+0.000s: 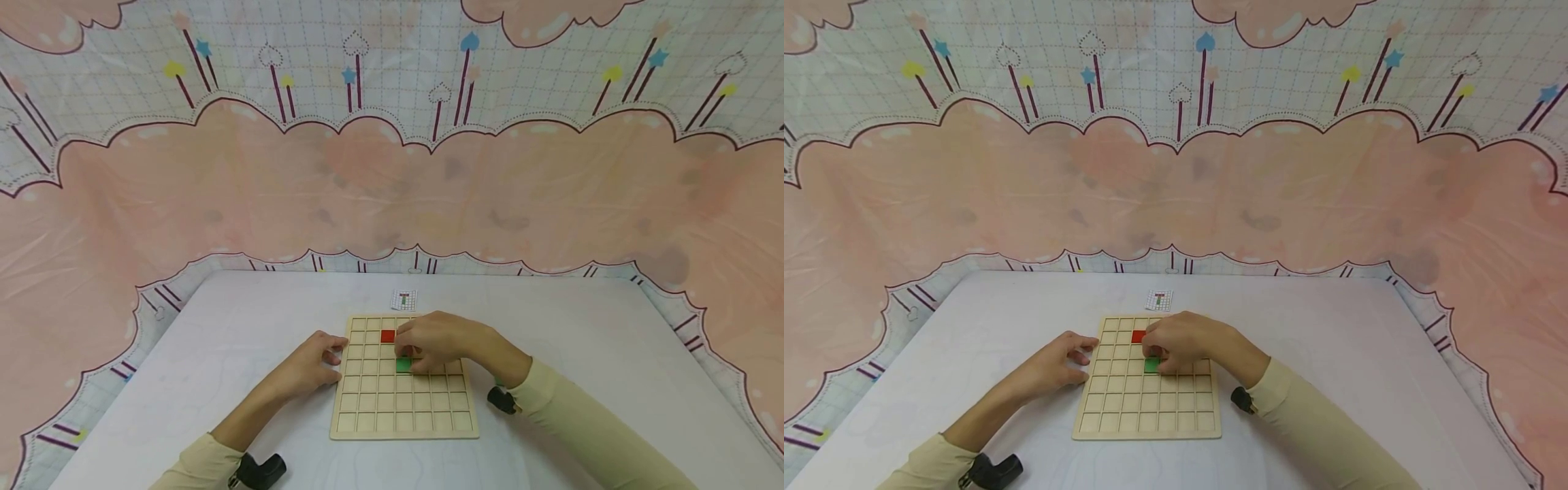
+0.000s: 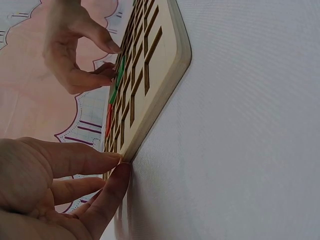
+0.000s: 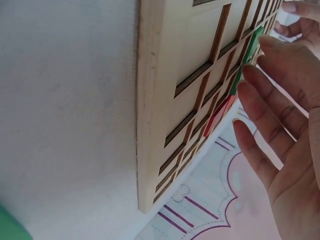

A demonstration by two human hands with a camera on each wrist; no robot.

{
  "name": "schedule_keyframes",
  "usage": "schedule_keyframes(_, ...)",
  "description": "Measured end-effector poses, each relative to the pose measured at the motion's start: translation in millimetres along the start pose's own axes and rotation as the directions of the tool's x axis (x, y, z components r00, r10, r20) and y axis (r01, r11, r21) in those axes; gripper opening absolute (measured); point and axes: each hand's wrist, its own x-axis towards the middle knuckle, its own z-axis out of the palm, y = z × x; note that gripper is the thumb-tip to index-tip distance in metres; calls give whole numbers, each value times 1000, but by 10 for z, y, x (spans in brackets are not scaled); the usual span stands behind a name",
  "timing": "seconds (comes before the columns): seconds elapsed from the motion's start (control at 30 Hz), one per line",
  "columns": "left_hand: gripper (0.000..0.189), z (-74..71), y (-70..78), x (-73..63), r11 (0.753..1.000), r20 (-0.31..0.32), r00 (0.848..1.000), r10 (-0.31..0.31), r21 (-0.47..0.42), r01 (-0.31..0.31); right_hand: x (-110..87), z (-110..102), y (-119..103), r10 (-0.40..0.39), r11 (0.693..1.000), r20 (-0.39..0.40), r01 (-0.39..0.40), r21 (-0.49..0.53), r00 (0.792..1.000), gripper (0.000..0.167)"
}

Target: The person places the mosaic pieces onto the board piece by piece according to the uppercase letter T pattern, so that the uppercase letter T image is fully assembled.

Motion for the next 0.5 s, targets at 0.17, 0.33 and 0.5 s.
schedule_keyframes(0.17, 64, -5, 9, -1, 1000, 1, 1000, 16, 1, -16, -53, 5, 32, 5, 1000, -8, -6, -3, 1000, 13)
schedule_keyframes(0.33, 64, -8, 12, -3, 1000, 1, 1000, 20, 12, -20, -137, 12, 58, 50, 999, -4, -50, 3, 999, 14)
schedule_keyframes(0.5, 64, -6, 9, 0, 1000, 0, 1000, 19, 7, -19, -240, 25, 107, 96, 995, -6, -96, 24, 995, 16)
